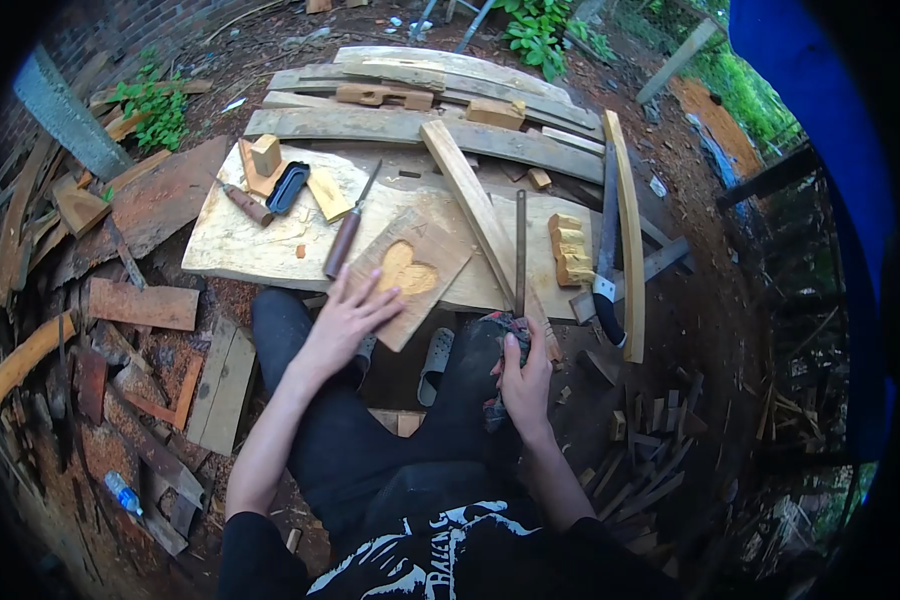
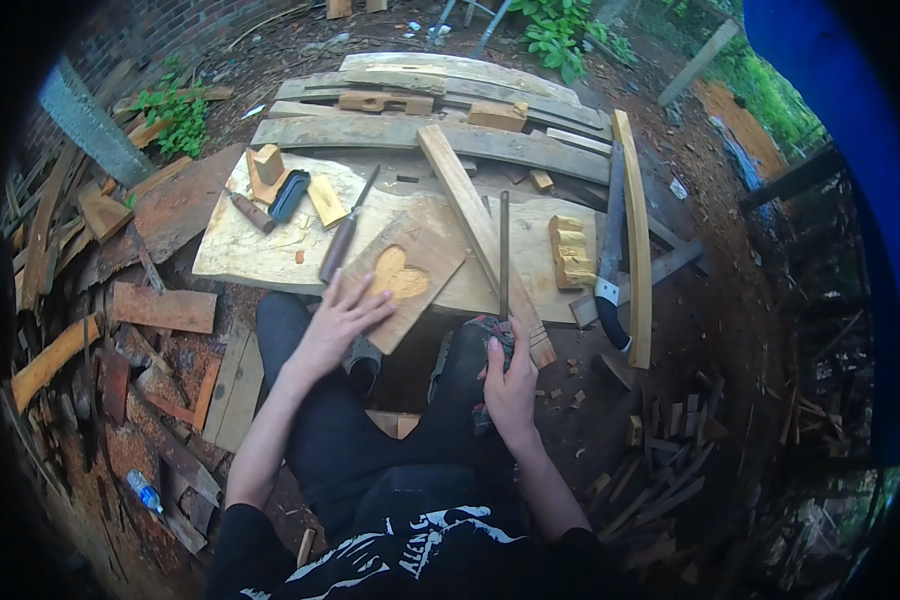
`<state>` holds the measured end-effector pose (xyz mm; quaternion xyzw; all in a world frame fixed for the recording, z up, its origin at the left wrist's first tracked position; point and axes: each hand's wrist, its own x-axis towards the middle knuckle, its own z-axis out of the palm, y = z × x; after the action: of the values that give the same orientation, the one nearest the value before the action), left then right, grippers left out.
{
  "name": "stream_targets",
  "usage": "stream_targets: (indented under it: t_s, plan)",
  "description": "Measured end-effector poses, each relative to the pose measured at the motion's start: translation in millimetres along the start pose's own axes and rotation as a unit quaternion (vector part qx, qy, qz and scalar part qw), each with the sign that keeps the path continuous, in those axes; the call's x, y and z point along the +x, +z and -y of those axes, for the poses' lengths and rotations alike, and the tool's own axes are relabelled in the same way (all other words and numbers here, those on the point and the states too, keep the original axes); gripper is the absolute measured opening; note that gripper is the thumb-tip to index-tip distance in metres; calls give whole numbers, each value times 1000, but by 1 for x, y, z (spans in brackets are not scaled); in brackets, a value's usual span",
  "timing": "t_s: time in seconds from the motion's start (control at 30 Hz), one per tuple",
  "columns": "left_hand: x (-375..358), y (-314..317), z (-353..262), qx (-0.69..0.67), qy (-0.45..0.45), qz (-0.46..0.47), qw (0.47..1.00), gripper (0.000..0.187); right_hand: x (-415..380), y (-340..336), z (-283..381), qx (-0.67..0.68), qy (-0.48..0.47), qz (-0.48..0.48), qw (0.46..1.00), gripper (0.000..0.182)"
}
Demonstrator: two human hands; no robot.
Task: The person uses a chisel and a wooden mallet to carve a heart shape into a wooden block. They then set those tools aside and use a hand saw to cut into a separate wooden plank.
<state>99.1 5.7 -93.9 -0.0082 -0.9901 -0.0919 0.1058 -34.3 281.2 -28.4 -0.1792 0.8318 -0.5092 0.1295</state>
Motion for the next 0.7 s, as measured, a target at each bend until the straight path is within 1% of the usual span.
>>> stream_targets:
  t_s: [0.03,0.1,0.13,0.17,0.2,0.23,0.3,0.33,0.37,0.4,0.43,0.47,0.53,0.6,0.7]
  plan:
    - [-2,-3,8,1,-18,0,1000,62,1,-2,3,0,2,-8,1000,39]
    - [-1,-10,20,16,-45,18,999,61,1,-8,11,-51,29,28,998,40]
    - [0,-11,23,32,-55,10,998,62,1,-7,3,-50,33,19,998,40]
    - [1,-12,25,49,-63,2,997,62,2,-3,-11,-57,-1,12,998,40]
    - [2,-16,24,65,-65,8,996,58,3,-1,-20,-66,-35,5,997,40]
    - [5,-30,16,66,-54,8,996,58,1,-2,-16,-63,-32,-6,997,40]
    - [7,-67,-5,-114,-119,-41,985,49,0,-4,-5,-43,2,15,999,40]
    - [7,-96,-19,-221,-118,-96,963,42,0,-5,-4,-48,-1,9,999,40]
    - [-3,-126,-26,-334,-122,-90,930,34,1,-6,-4,-46,6,-1,999,40]
    - [-14,-159,-33,-404,-9,-114,908,24,1,-8,-5,-48,6,3,999,40]
    - [-29,-181,-95,-444,-190,-286,827,13,2,-9,-6,-51,5,8,999,40]
    - [-10,-185,-95,-449,-183,-279,829,13,3,-10,-6,-73,-33,-12,997,39]
    - [13,-196,-100,-477,-52,-232,846,14,4,-9,-11,-75,-40,-21,996,39]
    - [24,-208,-106,-492,80,-184,848,16,6,-6,-14,-80,-61,-23,995,39]
    - [14,-225,-115,-496,272,-106,818,17,6,-5,-9,-83,-60,-18,995,39]
